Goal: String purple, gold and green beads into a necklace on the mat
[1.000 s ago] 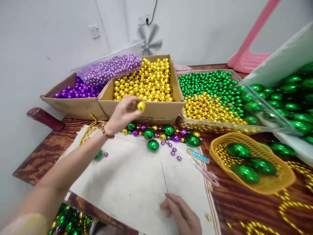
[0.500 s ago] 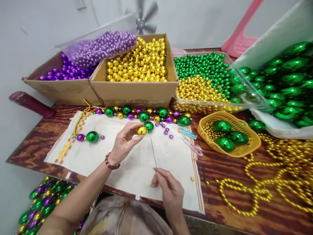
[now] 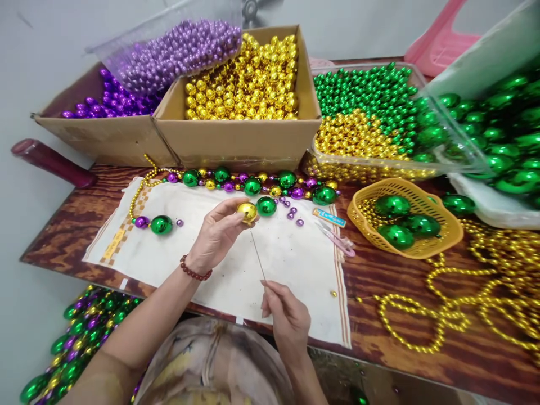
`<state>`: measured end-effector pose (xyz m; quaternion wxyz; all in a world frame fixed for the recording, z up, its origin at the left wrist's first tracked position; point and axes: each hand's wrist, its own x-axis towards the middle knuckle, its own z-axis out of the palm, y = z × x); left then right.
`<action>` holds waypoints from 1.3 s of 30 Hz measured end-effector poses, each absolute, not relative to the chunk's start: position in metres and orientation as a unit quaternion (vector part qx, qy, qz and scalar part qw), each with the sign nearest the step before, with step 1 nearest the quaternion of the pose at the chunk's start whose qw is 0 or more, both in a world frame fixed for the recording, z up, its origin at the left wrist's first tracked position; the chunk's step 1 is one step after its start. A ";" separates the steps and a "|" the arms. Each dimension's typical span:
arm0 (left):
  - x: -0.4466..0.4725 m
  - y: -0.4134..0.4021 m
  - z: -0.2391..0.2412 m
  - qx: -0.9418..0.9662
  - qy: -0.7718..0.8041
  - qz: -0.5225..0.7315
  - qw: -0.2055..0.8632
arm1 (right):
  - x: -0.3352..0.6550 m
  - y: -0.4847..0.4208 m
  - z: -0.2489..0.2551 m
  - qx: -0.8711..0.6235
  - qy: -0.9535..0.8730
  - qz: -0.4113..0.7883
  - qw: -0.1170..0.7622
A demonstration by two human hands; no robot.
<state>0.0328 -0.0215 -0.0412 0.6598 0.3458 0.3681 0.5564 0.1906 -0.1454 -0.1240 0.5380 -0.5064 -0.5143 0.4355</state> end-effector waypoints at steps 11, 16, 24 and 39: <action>0.033 -0.021 -0.043 0.313 0.365 0.552 0.681 | 0.187 -0.145 -0.129 -0.508 -0.499 0.449 0.539; 0.032 -0.021 -0.044 0.309 0.363 0.551 0.685 | 0.186 -0.143 -0.128 -0.513 -0.498 0.455 0.531; 0.034 -0.022 -0.045 0.285 0.361 0.554 0.694 | 0.184 -0.141 -0.129 -0.514 -0.497 0.454 0.531; 0.043 -0.056 -0.049 0.422 0.373 0.577 0.591 | 0.166 -0.136 -0.133 -0.491 -0.483 0.441 0.575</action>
